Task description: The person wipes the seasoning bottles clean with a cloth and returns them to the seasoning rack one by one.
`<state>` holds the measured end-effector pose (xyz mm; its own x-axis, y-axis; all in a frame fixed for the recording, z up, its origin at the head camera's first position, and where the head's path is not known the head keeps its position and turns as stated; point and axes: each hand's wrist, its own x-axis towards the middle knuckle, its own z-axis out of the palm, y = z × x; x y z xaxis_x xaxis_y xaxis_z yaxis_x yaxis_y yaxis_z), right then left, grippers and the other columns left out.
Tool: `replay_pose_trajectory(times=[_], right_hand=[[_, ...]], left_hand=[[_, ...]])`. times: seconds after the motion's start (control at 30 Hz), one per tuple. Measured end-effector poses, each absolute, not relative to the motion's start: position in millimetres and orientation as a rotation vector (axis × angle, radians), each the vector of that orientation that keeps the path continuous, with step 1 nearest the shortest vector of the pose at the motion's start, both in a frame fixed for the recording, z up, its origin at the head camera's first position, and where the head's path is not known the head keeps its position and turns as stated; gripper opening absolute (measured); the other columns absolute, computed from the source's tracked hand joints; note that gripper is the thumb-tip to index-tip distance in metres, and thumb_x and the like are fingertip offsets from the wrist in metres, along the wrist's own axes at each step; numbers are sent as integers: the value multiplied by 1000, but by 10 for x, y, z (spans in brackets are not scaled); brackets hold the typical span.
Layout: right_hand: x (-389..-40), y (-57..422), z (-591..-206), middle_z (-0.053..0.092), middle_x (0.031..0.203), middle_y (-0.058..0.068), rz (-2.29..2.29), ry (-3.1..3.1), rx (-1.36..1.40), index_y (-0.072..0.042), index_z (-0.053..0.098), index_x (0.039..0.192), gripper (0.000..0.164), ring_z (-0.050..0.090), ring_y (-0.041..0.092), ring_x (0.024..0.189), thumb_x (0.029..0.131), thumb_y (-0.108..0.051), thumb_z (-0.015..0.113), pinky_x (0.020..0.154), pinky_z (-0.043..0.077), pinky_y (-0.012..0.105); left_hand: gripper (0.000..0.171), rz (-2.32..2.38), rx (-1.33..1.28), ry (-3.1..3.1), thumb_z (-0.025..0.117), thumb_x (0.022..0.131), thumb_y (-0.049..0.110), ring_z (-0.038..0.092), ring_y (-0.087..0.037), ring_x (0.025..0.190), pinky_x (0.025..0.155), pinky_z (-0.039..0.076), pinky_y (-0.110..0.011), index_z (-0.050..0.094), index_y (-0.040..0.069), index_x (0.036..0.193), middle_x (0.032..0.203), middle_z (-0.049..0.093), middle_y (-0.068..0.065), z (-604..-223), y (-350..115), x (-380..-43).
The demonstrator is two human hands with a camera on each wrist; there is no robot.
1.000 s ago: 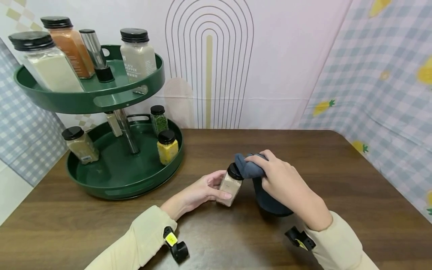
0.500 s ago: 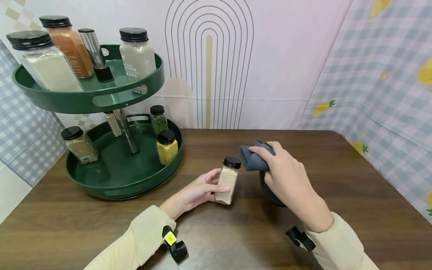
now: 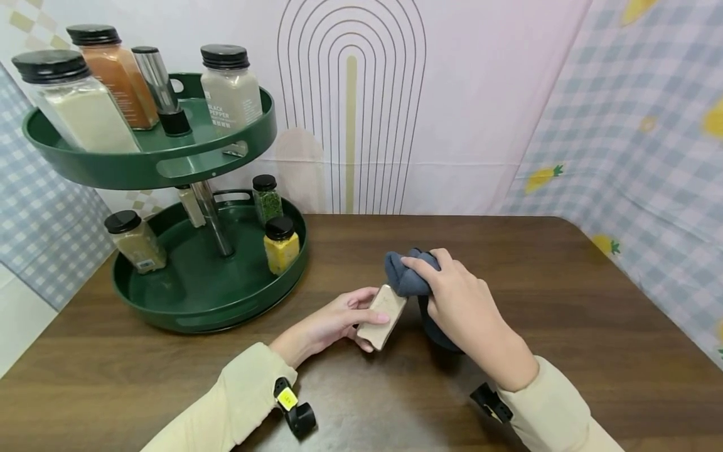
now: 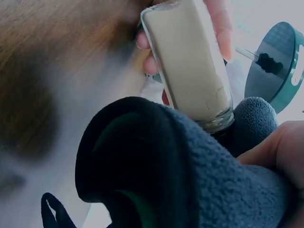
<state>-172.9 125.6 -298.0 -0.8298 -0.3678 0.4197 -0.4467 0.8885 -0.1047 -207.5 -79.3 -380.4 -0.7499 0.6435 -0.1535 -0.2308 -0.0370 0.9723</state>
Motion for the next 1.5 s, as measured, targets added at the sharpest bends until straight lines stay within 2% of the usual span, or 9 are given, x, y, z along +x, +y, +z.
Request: replay_pose_trajectory(times=[0.23, 0.33, 0.53, 0.7, 0.8, 0.9, 1.03, 1.27, 1.5], right_hand=[[-1748, 1300, -2995, 53, 114, 19, 238, -2742, 541, -20, 58, 125, 56, 59, 32, 85, 76, 6, 57, 45, 44, 39], [-1779, 1332, -3019, 54, 112, 19, 155, -2783, 528, -18, 60, 122, 52, 59, 31, 81, 76, 4, 61, 45, 43, 37], [-1827, 1403, -3023, 53, 114, 20, 130, -2800, 494, -19, 58, 124, 53, 59, 33, 82, 75, 2, 61, 48, 46, 41], [-1791, 1387, -2954, 53, 119, 16, 368, -2636, 576, -22, 55, 127, 62, 62, 33, 83, 73, 8, 55, 53, 49, 44], [-1773, 1329, -2965, 54, 118, 13, 400, -2561, 707, -22, 56, 126, 62, 63, 30, 83, 72, 8, 55, 58, 51, 43], [-1772, 1277, -3001, 55, 116, 13, 371, -2529, 790, -22, 58, 124, 59, 63, 28, 90, 73, 7, 57, 61, 52, 43], [-1772, 1258, -3032, 55, 115, 12, 329, -2504, 798, -22, 61, 121, 57, 60, 27, 96, 72, 7, 60, 61, 52, 43], [-1766, 1248, -3022, 55, 113, 11, 297, -2492, 846, -21, 62, 119, 55, 60, 26, 94, 72, 6, 60, 57, 51, 40], [-1788, 1279, -3012, 55, 114, 12, 403, -2547, 792, -21, 61, 120, 57, 63, 28, 88, 73, 10, 56, 60, 51, 41]], left_hand=[[55, 1934, 433, 1522, 56, 88, 15, 63, -18, 80, 61, 53, -31, 34, 7, 138, 104, 60, -6, -3821, -817, -2066], [55, 1974, 449, 1435, 54, 90, 14, 64, -20, 87, 67, 54, -35, 32, 8, 140, 114, 61, -11, -3829, -848, -2069], [56, 2018, 475, 1291, 53, 92, 16, 62, -21, 100, 79, 52, -40, 30, 11, 143, 136, 48, -22, -3843, -890, -2091], [55, 2004, 474, 1282, 52, 93, 15, 61, -23, 100, 81, 52, -43, 28, 10, 142, 130, 52, -18, -3839, -882, -2101], [55, 1984, 487, 1301, 51, 93, 13, 60, -23, 99, 82, 51, -46, 26, 8, 142, 120, 55, -13, -3831, -875, -2104], [57, 1983, 498, 1307, 51, 93, 13, 60, -23, 98, 82, 51, -49, 24, 8, 142, 114, 55, -9, -3829, -873, -2106], [57, 1999, 510, 1280, 51, 94, 15, 60, -23, 99, 84, 50, -52, 22, 8, 143, 115, 55, -9, -3838, -880, -2109], [58, 2011, 549, 1259, 51, 95, 17, 60, -23, 100, 86, 47, -56, 20, 7, 143, 116, 55, -8, -3853, -891, -2110], [62, 2027, 545, 1215, 52, 95, 17, 58, -25, 105, 88, 46, -56, 16, 10, 146, 123, 51, -10, -3848, -894, -2128]])
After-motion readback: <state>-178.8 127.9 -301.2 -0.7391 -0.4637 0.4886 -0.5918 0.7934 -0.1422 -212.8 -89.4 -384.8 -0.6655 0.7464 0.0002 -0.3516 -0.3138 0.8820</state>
